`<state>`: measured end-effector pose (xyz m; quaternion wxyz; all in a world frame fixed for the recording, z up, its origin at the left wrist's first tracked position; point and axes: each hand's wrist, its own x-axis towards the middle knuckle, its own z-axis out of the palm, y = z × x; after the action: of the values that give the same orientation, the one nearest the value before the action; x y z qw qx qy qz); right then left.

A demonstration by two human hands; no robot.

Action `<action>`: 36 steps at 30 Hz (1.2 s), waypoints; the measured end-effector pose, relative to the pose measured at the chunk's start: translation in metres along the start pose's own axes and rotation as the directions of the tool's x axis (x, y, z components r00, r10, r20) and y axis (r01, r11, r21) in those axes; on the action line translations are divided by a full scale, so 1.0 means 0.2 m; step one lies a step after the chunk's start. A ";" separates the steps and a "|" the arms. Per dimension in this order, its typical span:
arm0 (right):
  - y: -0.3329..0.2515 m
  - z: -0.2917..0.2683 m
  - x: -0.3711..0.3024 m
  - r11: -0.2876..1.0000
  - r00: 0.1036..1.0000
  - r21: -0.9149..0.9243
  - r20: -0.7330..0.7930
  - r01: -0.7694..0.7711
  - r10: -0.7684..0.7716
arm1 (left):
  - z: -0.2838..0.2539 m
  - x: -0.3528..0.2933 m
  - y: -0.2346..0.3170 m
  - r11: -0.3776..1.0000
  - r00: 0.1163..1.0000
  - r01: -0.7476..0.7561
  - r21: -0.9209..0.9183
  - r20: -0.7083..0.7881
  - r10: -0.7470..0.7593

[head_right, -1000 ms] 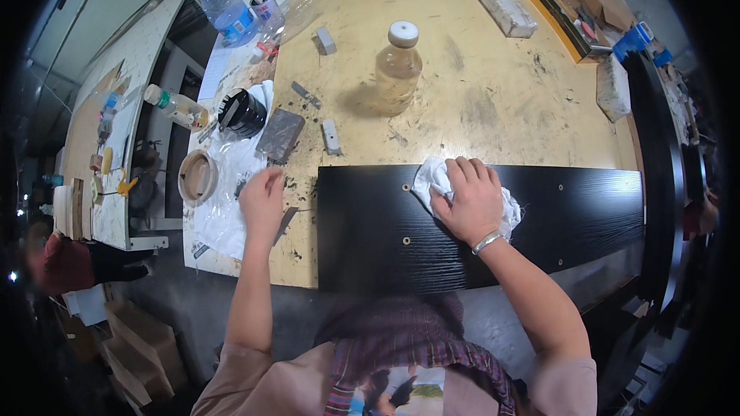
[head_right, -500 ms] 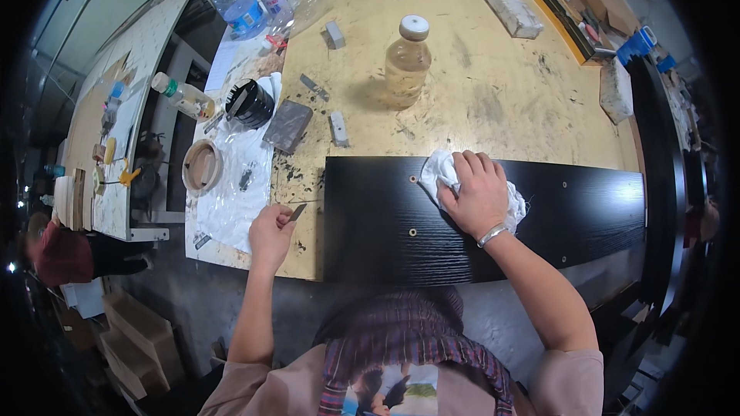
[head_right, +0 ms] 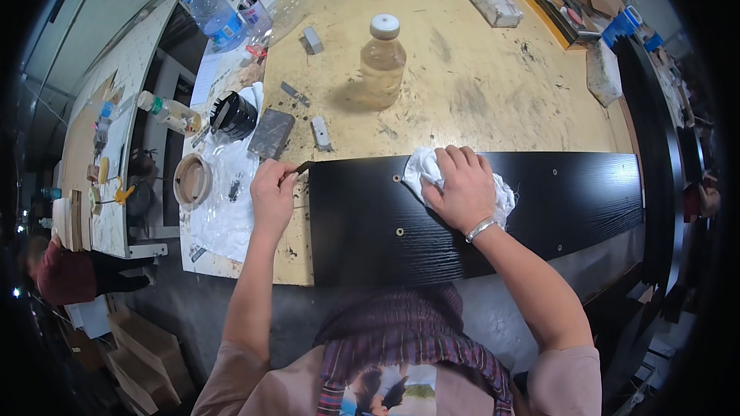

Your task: The person wipes a black wooden panel with a white cloth, then uses a small rectangular block to rub the surface, and continues wiping. The person repeats this process on multiple panels, occasionally picking up a bottle and applying liquid to the cloth before wiping.

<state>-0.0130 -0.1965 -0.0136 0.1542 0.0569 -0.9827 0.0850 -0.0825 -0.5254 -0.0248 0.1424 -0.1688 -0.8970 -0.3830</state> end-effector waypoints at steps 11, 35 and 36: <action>0.01 0.00 0.00 1.000 1.000 -0.014 -0.007 -0.002 0.001 | 0.01 -0.03 -0.01 0.995 0.999 0.053 -0.079 0.015 -0.052; 0.00 0.01 0.00 1.000 1.000 -0.020 0.021 -0.016 0.016 | 0.00 -0.03 -0.04 0.996 0.994 -0.082 0.027 -0.064 0.083; 0.00 0.01 0.00 1.000 1.000 -0.017 0.019 -0.016 0.016 | 0.01 -0.03 -0.05 0.994 0.993 -0.101 0.036 -0.064 0.103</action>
<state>-0.0134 -0.1966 -0.0157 0.1445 0.0486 -0.9853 0.0775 -0.0820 -0.5319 -0.0349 0.1939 -0.1994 -0.8883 -0.3656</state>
